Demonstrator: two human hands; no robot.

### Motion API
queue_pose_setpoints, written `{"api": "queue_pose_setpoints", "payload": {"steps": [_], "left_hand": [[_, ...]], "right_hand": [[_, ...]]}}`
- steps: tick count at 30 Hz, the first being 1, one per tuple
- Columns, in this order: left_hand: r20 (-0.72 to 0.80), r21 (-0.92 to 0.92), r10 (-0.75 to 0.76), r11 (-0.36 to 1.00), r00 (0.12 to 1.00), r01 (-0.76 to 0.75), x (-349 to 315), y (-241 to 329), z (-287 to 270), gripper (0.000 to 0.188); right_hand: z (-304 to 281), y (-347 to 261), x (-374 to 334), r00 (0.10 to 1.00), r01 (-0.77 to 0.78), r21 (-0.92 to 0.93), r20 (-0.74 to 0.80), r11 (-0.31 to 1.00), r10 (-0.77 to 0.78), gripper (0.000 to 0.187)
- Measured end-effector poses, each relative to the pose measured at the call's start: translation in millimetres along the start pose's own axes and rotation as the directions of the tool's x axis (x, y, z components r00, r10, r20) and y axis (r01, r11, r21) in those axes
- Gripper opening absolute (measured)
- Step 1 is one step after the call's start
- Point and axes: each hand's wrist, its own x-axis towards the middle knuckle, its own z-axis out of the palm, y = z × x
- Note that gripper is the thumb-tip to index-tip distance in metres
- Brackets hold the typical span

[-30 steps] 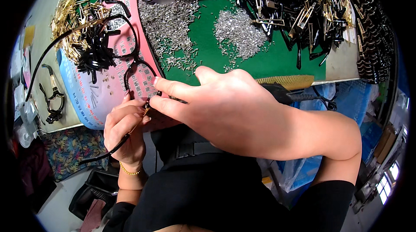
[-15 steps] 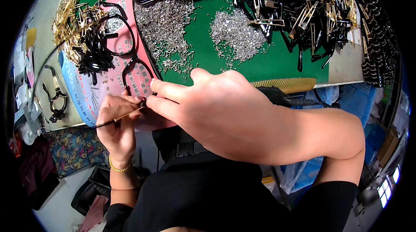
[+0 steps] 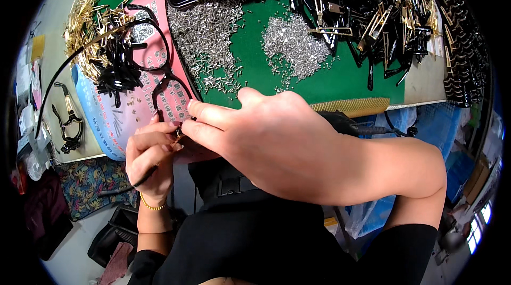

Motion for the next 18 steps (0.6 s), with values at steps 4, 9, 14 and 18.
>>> {"api": "queue_pose_setpoints", "payload": {"steps": [4,9,14,18], "left_hand": [[-0.009,-0.033,0.014,0.999,1.0,-0.014,-1.9,1.1,0.5,0.027],[-0.031,0.024,0.039,0.999,0.999,-0.038,-1.0,1.9,-3.3,0.035],[-0.053,0.012,0.059,0.998,0.997,-0.059,-3.0,-1.4,-0.6,0.037],[-0.043,0.014,0.073,0.997,0.996,-0.072,-1.7,0.5,-1.9,0.038]], "right_hand": [[2.3,-1.2,0.4,1.0,-0.008,0.017,-0.017,1.0,0.009,0.068],[2.4,-2.4,-1.2,1.0,-0.007,-0.033,-0.023,0.999,0.006,0.068],[5.8,-2.3,-1.4,0.999,0.004,-0.056,-0.044,0.998,-0.006,0.067],[5.0,-2.9,-1.5,0.999,0.003,-0.052,-0.053,0.999,-0.006,0.067]]}}
